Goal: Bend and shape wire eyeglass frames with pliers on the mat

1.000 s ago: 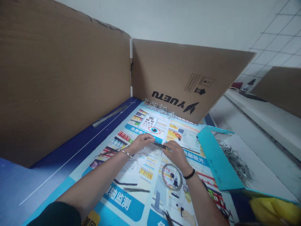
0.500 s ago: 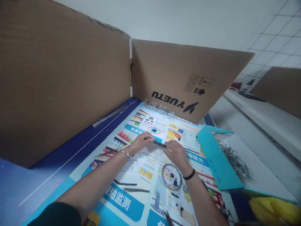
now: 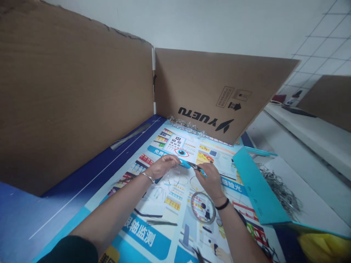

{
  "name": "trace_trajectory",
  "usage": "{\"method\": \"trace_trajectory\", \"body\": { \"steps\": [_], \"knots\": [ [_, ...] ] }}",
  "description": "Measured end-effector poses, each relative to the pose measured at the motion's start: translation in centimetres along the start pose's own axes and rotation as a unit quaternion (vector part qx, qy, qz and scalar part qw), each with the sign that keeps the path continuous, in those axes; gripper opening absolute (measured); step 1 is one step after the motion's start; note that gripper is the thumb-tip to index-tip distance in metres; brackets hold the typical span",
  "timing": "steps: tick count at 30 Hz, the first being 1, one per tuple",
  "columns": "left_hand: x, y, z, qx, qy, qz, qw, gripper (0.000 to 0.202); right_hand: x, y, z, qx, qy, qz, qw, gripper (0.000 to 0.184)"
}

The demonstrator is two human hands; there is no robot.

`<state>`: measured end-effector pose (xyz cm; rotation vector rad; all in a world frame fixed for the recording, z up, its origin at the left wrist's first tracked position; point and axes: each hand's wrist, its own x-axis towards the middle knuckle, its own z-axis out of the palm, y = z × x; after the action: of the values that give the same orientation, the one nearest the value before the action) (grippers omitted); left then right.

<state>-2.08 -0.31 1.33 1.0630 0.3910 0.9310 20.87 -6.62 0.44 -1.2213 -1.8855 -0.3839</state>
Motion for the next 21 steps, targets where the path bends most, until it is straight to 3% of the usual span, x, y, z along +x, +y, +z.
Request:
{"method": "trace_trajectory", "body": {
  "steps": [6,21],
  "knots": [
    [-0.29,0.50,0.31,-0.050,-0.021,-0.013,0.998,0.025,-0.18,0.00,0.08,0.000,-0.023,0.009,1.000,0.011],
    [-0.34,0.52,0.43,-0.033,-0.049,-0.021,0.998,0.024,0.04,-0.40,-0.08,0.016,-0.035,0.004,0.999,0.011]
  ]
}}
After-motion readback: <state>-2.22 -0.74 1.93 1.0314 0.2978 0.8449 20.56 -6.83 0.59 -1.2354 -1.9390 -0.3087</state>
